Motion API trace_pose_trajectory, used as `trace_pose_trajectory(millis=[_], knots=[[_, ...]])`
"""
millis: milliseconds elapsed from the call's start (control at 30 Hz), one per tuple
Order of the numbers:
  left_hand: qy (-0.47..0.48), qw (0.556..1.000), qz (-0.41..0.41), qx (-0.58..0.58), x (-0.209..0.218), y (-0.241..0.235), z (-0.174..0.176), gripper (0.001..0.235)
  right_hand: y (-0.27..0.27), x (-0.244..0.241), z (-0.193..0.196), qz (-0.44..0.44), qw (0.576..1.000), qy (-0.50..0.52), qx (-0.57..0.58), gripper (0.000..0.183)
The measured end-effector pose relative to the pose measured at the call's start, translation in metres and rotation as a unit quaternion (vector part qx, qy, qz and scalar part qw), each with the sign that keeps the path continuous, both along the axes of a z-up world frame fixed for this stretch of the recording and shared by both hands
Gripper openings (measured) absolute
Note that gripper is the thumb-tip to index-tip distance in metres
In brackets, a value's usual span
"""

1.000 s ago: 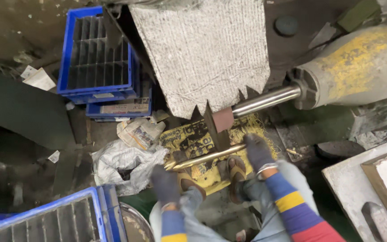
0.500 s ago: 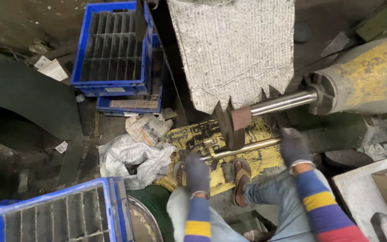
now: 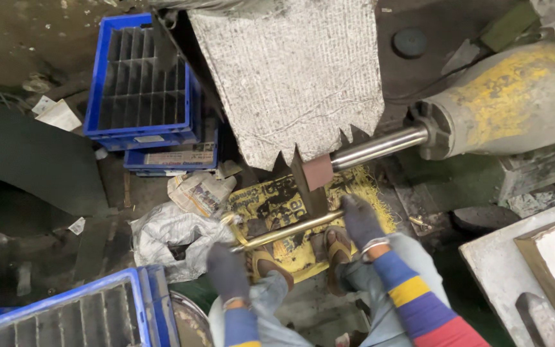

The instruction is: The person uses a rotating abrasive wheel to polish a brass metal fitting and a long brass rod, moving each piece against the wheel before placing the rod into a blue crate.

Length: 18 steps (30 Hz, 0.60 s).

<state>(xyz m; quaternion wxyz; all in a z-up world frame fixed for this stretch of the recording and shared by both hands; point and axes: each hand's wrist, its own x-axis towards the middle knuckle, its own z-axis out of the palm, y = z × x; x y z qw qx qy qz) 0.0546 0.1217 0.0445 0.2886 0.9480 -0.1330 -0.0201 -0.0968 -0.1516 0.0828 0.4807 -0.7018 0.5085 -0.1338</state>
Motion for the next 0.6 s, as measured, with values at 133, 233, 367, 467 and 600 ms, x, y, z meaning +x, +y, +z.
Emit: trace_pose_trajectory(millis=[133, 233, 367, 467, 600], knots=[[0.211, 0.969, 0.044, -0.119, -0.02, -0.065, -0.057, 0.016, -0.05, -0.038, -0.007, -0.047, 0.992, 0.065, -0.094, 0.04], [-0.045, 0.988, -0.099, 0.112, -0.04, -0.106, -0.083, 0.007, -0.087, -0.063, -0.007, -0.073, 0.993, 0.029, -0.088, 0.037], [-0.093, 0.991, -0.092, -0.04, -0.053, -0.114, -0.069, 0.008, -0.093, -0.074, -0.008, -0.086, 0.995, -0.003, -0.059, 0.037], [0.024, 0.995, -0.067, -0.064, -0.04, -0.096, -0.051, 0.012, -0.076, -0.059, -0.008, -0.053, 0.993, 0.039, -0.098, 0.038], [0.124, 0.992, 0.004, -0.03, -0.01, -0.045, -0.022, 0.009, -0.036, -0.026, -0.007, 0.009, 0.998, 0.041, -0.036, 0.042]])
